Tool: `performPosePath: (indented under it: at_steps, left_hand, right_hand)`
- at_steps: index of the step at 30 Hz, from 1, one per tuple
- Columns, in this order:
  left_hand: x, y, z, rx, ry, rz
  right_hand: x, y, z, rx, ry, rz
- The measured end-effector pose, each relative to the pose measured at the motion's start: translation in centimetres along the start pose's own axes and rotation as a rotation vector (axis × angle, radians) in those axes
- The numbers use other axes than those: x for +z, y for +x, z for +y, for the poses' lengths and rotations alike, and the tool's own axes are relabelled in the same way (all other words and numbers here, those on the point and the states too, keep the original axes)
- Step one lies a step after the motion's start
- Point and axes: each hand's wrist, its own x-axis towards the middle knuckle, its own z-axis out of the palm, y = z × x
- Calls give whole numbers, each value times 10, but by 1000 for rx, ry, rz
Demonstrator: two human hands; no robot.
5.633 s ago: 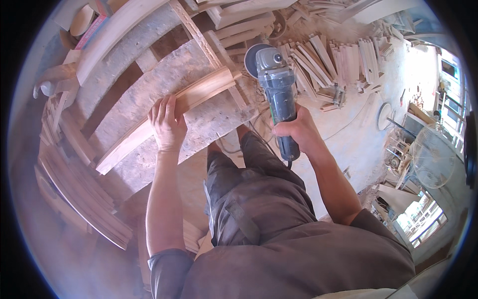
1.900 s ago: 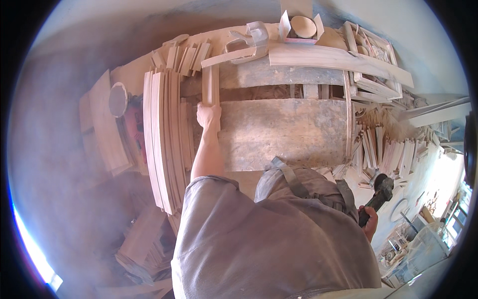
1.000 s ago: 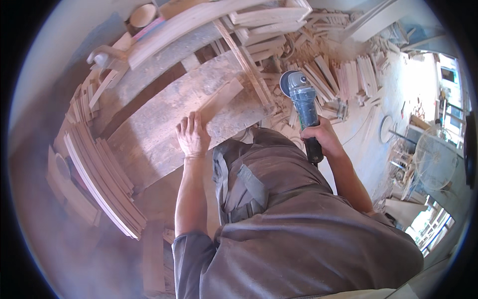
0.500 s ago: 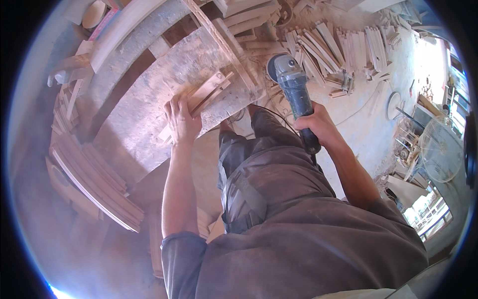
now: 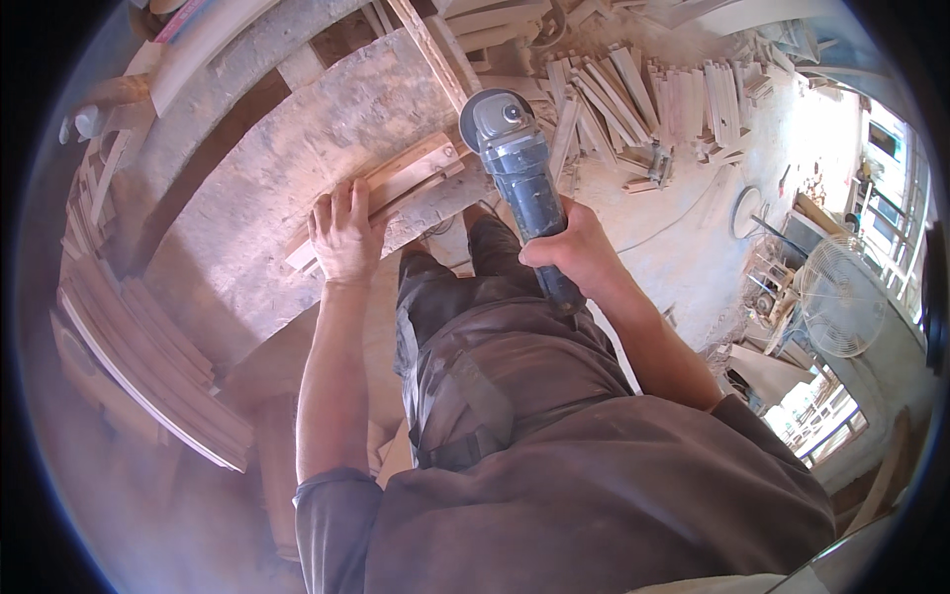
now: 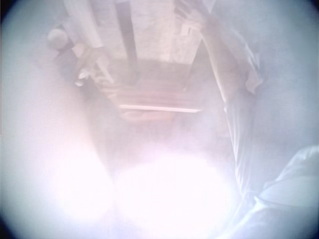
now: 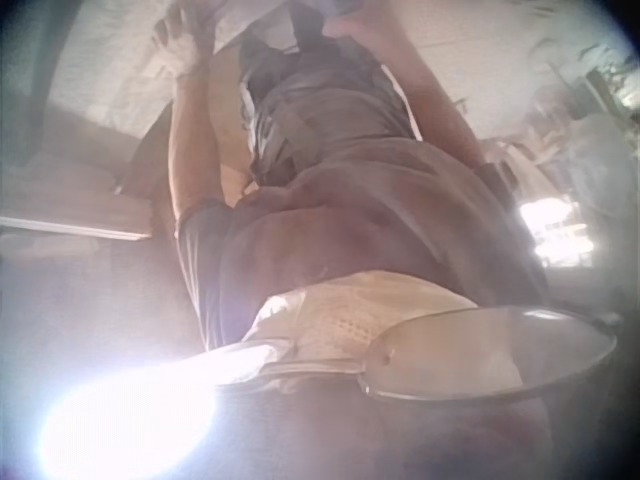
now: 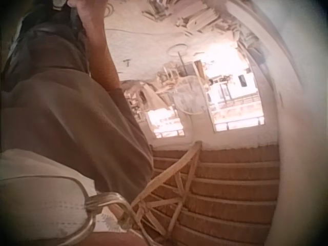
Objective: The person sands several wooden furniture components using a handheld power sander, turning the pieces over and moving them aside before picking up a new stack to carry across the workshop, where they then change the sanding disc for a new one and continue sanding the edges and faces of additional wooden slats.
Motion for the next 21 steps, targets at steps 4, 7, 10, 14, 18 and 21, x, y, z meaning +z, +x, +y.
performPosePath:
  at_steps: [4,7,10,14,18,21]
  left_hand:
    - [1,-2,0,8,-3,15]
    - [2,-4,-2,16,-2,32]
    - [4,-4,-2,16,-6,38]
    - [7,-5,-2,18,-3,47]
    - [5,-5,-1,19,6,48]
    - [6,-5,-2,13,11,37]
  right_hand:
    - [5,-6,1,-6,-7,13]
    - [9,-6,6,6,-9,14]
    - [16,-8,6,17,-10,12]
    - [19,-11,5,32,6,5]
    - [15,-12,21,68,74,43]
    - [9,-12,27,55,112,65]
